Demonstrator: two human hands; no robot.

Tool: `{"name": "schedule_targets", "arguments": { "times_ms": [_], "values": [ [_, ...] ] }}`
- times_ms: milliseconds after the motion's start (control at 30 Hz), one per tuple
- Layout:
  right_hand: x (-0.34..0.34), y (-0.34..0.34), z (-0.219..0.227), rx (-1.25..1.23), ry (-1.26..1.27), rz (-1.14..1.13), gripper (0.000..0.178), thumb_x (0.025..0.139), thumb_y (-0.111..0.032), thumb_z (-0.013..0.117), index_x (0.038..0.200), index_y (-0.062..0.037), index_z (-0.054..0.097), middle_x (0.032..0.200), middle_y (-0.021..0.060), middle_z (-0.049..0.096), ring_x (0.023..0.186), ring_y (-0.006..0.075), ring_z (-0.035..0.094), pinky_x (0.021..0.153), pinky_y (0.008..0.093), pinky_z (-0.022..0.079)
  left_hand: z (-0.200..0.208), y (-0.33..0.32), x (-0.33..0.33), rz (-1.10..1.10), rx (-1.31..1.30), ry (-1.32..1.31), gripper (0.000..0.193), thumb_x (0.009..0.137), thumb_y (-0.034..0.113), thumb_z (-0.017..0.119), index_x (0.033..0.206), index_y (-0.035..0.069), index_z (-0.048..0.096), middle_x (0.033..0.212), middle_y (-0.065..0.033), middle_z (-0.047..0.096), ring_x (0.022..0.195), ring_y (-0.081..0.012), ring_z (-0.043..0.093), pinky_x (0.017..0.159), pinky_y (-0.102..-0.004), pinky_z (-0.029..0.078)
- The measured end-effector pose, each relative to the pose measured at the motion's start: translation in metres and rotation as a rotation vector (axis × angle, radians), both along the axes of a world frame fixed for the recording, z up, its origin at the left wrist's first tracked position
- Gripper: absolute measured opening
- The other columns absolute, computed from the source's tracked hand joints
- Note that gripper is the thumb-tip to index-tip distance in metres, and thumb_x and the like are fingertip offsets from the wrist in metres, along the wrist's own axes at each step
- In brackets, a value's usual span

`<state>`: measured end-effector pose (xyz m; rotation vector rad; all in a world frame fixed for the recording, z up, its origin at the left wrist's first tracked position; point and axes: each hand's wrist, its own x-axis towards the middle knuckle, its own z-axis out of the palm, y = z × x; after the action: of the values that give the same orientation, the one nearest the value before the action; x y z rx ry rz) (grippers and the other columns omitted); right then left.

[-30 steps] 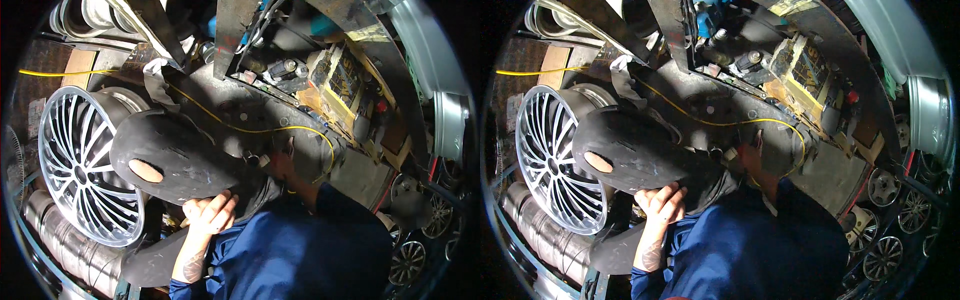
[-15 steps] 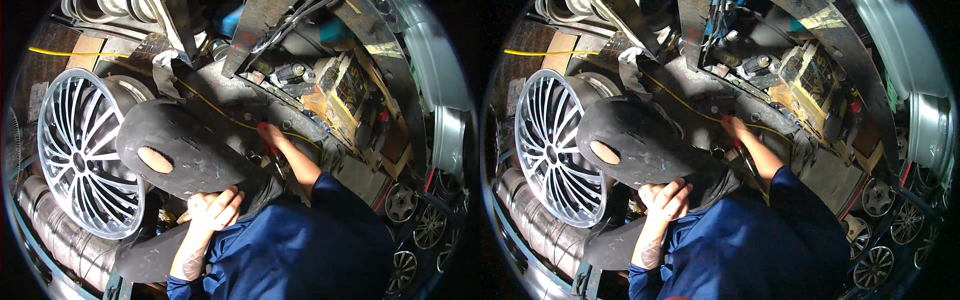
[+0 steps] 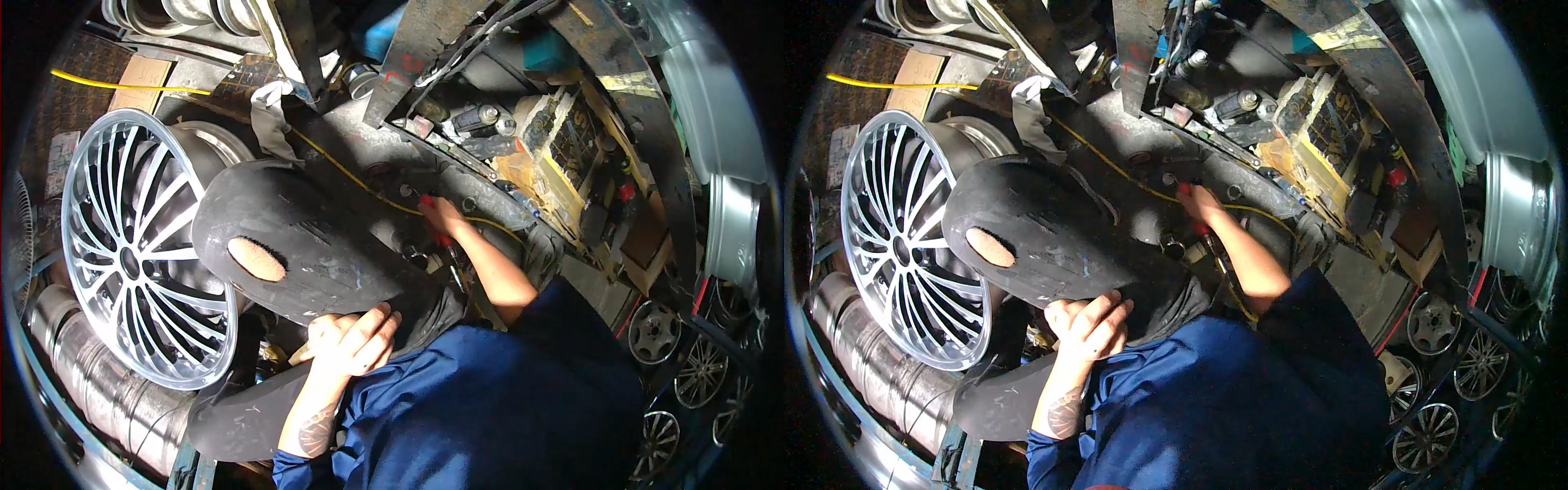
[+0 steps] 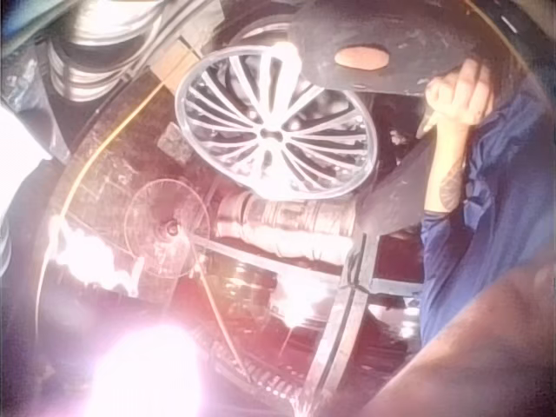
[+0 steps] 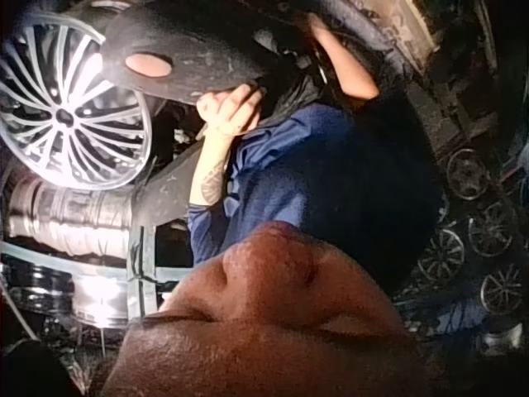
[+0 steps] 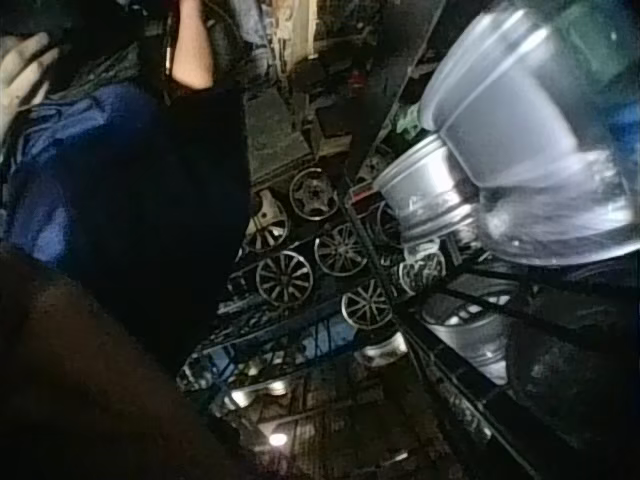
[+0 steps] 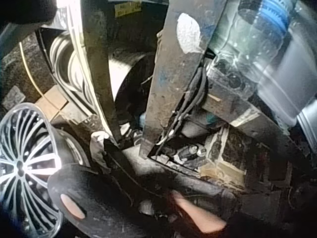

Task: The person sprays silver paint into a small lid, then uses a paintbrush to apply the paint from the lid onto the decorative bolts surrounding the center of a car rim.

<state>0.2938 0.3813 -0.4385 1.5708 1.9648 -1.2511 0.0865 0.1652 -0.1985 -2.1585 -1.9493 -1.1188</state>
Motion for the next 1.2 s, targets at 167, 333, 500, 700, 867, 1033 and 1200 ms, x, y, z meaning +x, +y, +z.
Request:
{"name": "schedule_targets", "arguments": {
  "times_ms": [167,333,500,700,867,1033,1200],
  "values": [
    [0.002,0.001,-0.007,-0.062,-0.037,-0.057,0.041,0.088,-0.039,0.057,0.091,0.0003,0.066,0.075,0.0136,0.069,0.07,0.0244,0.069,0.065,0.0401,0.052,0.0,0.0,0.0,0.0,0.003,0.011,0.031,0.065,0.025,0.068,0.094,0.017,0.075,0.101,-0.0007,0.069,0.055,-0.008,0.056,0.052,-0.0263,0.041],
    [0.006,-0.002,-0.008,-0.09,0.019,-0.036,0.039,0.088,-0.038,0.057,0.089,0.0001,0.065,0.073,0.0129,0.068,0.067,0.0238,0.068,0.062,0.04,0.052,0.0,-0.002,-0.001,-0.011,-0.002,0.006,0.03,0.066,0.024,0.067,0.093,0.017,0.075,0.101,-0.001,0.069,0.055,-0.0077,0.056,0.052,-0.0261,0.041],
    [0.002,-0.003,-0.01,-0.075,0.046,-0.062,0.038,0.087,-0.037,0.058,0.09,0.0003,0.065,0.071,0.0123,0.067,0.066,0.0232,0.068,0.061,0.0396,0.051,-0.001,-0.001,0.0,0.0,0.002,0.005,0.029,0.066,0.025,0.067,0.092,0.017,0.075,0.099,-0.0007,0.07,0.056,-0.0075,0.056,0.054,-0.0263,0.041],
    [0.014,-0.006,-0.021,-0.084,0.015,-0.094,0.039,0.087,-0.038,0.061,0.094,-0.0002,0.066,0.076,0.013,0.069,0.07,0.0222,0.067,0.064,0.0403,0.051,0.001,0.001,0.0,0.012,0.009,0.006,0.028,0.066,0.023,0.067,0.092,0.017,0.075,0.099,-0.0003,0.07,0.056,-0.0073,0.056,0.054,-0.0262,0.039],
    [0.055,-0.042,-0.005,0.119,-0.044,0.037,0.048,0.085,-0.043,0.062,0.119,-0.0094,0.06,0.094,0.0221,0.07,0.086,0.0405,0.068,0.076,0.0501,0.05,0.0,-0.001,0.0,0.01,0.005,0.003,0.028,0.065,0.022,0.068,0.092,0.017,0.074,0.099,0.0003,0.07,0.058,-0.0073,0.056,0.055,-0.0259,0.039],
    [0.093,-0.086,0.021,0.011,-0.177,0.185,0.057,0.082,-0.051,0.06,0.124,-0.0131,0.053,0.092,0.0234,0.069,0.088,0.0418,0.068,0.076,0.0515,0.053,-0.001,-0.007,0.007,0.042,-0.085,0.02,0.03,0.063,0.021,0.067,0.092,0.023,0.072,0.102,0.0028,0.066,0.074,-0.0135,0.055,0.074,-0.035,0.037],
    [0.109,-0.107,0.008,-0.049,-0.428,0.27,0.047,0.079,-0.039,0.066,0.12,-0.0157,0.059,0.099,0.0163,0.07,0.095,0.0364,0.069,0.079,0.0514,0.053,-0.004,-0.006,0.011,0.068,-0.051,0.034,0.03,0.063,0.021,0.067,0.092,0.023,0.074,0.101,0.0041,0.068,0.069,-0.0111,0.054,0.072,-0.0334,0.036]
  ]
}}
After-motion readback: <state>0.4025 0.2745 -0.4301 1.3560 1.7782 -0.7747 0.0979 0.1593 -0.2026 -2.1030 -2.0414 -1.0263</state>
